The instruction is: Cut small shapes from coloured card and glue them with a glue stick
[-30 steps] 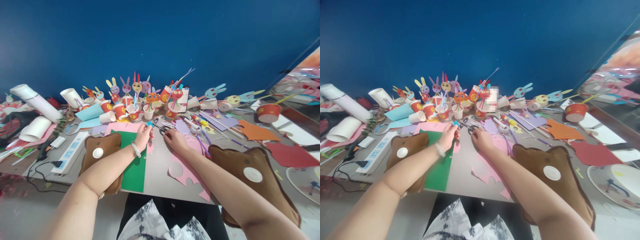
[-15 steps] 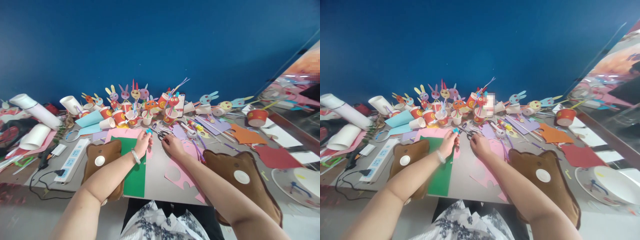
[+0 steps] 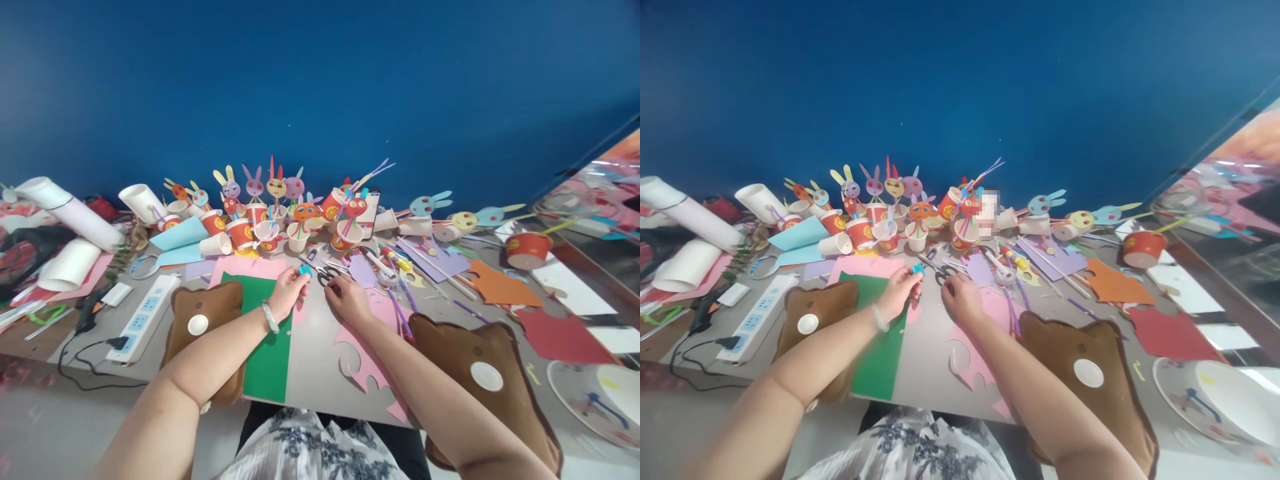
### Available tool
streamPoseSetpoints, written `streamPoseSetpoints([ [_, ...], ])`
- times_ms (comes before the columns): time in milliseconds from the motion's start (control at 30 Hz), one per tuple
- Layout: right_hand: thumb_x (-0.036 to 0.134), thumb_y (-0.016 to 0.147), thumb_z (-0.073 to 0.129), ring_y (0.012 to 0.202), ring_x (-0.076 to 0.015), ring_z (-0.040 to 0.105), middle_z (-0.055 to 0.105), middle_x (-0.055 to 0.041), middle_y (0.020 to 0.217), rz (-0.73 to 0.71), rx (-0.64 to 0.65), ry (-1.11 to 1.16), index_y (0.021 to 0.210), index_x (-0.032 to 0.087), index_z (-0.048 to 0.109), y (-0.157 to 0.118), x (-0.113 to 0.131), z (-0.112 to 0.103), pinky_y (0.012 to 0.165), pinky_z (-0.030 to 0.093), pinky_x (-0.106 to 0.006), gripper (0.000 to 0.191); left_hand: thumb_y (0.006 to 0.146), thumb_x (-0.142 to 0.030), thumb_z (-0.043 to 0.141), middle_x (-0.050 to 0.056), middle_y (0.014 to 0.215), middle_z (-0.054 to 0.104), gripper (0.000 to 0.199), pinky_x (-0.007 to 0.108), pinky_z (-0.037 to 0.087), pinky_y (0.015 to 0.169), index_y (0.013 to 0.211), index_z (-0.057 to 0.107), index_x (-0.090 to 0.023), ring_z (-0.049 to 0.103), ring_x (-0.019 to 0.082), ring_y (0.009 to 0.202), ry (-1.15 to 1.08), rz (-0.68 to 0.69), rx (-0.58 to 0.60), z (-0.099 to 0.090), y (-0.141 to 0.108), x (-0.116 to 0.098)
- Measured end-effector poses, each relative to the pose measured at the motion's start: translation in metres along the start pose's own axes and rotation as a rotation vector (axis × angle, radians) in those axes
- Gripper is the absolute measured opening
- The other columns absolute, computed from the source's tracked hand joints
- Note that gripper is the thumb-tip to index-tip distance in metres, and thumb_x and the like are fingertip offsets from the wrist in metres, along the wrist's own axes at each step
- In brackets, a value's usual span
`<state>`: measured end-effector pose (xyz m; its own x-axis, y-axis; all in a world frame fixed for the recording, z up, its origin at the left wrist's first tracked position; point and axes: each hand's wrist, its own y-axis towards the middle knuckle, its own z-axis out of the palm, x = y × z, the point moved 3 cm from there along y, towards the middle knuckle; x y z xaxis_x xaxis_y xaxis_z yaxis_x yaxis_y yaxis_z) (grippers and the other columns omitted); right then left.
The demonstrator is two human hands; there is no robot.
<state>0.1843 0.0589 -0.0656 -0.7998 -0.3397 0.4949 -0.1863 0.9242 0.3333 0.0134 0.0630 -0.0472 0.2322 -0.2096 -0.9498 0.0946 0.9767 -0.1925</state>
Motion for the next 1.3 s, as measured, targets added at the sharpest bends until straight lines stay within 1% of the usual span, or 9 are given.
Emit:
streamPoseSetpoints([
  [133,0.022,0.083,0.054,0.070,-0.0195,0.056,0.061,-0.0057,0.078,-0.002,-0.013,0.026,0.080,0.020,0.062,-0.002,-0.002,0.001,0.063,0.042,-0.030,0.009,0.072,-0.039,0.066,-0.006,0.053,0.051,0.027,0.016,0.035,0.037,0.077,0.051,-0.017,0.045,0.005,0.040,0.018,-0.028,0.008,0.000,0.001,0.001],
  [400,0.022,0.081,0.056,0.068,-0.0189,0.055,0.062,-0.0055,0.079,0.011,-0.035,0.025,0.088,0.019,0.060,-0.003,0.000,0.001,0.063,0.041,-0.030,0.008,0.074,-0.040,0.066,-0.006,0.053,0.050,0.028,0.015,0.037,0.039,0.077,0.051,-0.017,0.046,0.006,0.044,0.044,-0.013,0.045,-0.001,0.001,0.004],
  [700,0.034,0.088,0.053,0.066,-0.0194,0.055,0.063,-0.0047,0.076,0.076,-0.043,-0.060,0.087,0.020,0.055,-0.001,0.005,-0.001,0.062,0.037,-0.030,0.014,0.072,-0.044,0.067,-0.006,0.052,0.050,0.031,0.016,0.032,0.036,0.077,0.051,-0.018,0.044,0.006,0.042,0.009,-0.042,0.040,-0.004,0.002,-0.002],
  [767,0.036,0.089,0.052,0.066,-0.0193,0.055,0.063,-0.0050,0.076,0.078,-0.025,-0.087,0.085,0.020,0.054,0.000,0.005,0.001,0.062,0.036,-0.030,0.017,0.070,-0.042,0.069,-0.006,0.053,0.050,0.031,0.016,0.035,0.039,0.075,0.051,-0.017,0.046,0.006,0.043,-0.009,-0.012,0.024,-0.003,0.001,-0.006],
  [900,0.036,0.091,0.049,0.071,-0.0209,0.055,0.061,-0.0067,0.076,0.050,0.040,-0.168,0.083,0.019,0.052,0.002,0.006,0.004,0.064,0.036,-0.031,0.019,0.072,-0.041,0.068,-0.005,0.055,0.052,0.030,0.017,0.039,0.044,0.075,0.050,-0.017,0.047,0.006,0.046,-0.004,0.085,0.009,0.002,-0.006,-0.023],
  [1000,0.036,0.089,0.051,0.076,-0.0228,0.055,0.061,-0.0078,0.078,0.002,0.084,-0.179,0.081,0.020,0.052,0.004,0.008,0.003,0.068,0.038,-0.032,0.018,0.071,-0.042,0.070,-0.004,0.062,0.056,0.034,0.018,0.038,0.045,0.076,0.048,-0.018,0.047,0.005,0.046,-0.048,0.140,0.059,0.010,-0.020,-0.044],
  [1100,0.034,0.086,0.055,0.074,-0.0230,0.055,0.060,-0.0083,0.079,-0.039,0.141,-0.191,0.079,0.020,0.054,0.005,0.011,-0.002,0.067,0.038,-0.032,0.016,0.071,-0.043,0.071,-0.004,0.063,0.056,0.036,0.019,0.038,0.046,0.077,0.046,-0.018,0.047,0.005,0.046,-0.058,0.156,0.153,0.018,-0.034,-0.068],
  [1200,0.029,0.083,0.058,0.072,-0.0232,0.054,0.061,-0.0098,0.081,-0.064,0.183,-0.211,0.079,0.019,0.056,0.000,0.017,-0.009,0.066,0.039,-0.033,0.011,0.075,-0.038,0.068,-0.003,0.063,0.056,0.028,0.019,0.040,0.048,0.077,0.049,-0.017,0.049,0.006,0.049,0.036,0.177,0.225,0.017,-0.043,-0.090],
  [1300,0.026,0.081,0.061,0.080,-0.0255,0.056,0.062,-0.0111,0.085,-0.124,0.213,-0.211,0.079,0.020,0.058,-0.012,0.031,-0.014,0.071,0.040,-0.035,0.007,0.078,-0.032,0.064,-0.003,0.055,0.053,0.021,0.018,0.041,0.050,0.071,0.053,-0.016,0.049,0.006,0.048,0.248,0.196,0.273,0.005,-0.045,-0.099],
])
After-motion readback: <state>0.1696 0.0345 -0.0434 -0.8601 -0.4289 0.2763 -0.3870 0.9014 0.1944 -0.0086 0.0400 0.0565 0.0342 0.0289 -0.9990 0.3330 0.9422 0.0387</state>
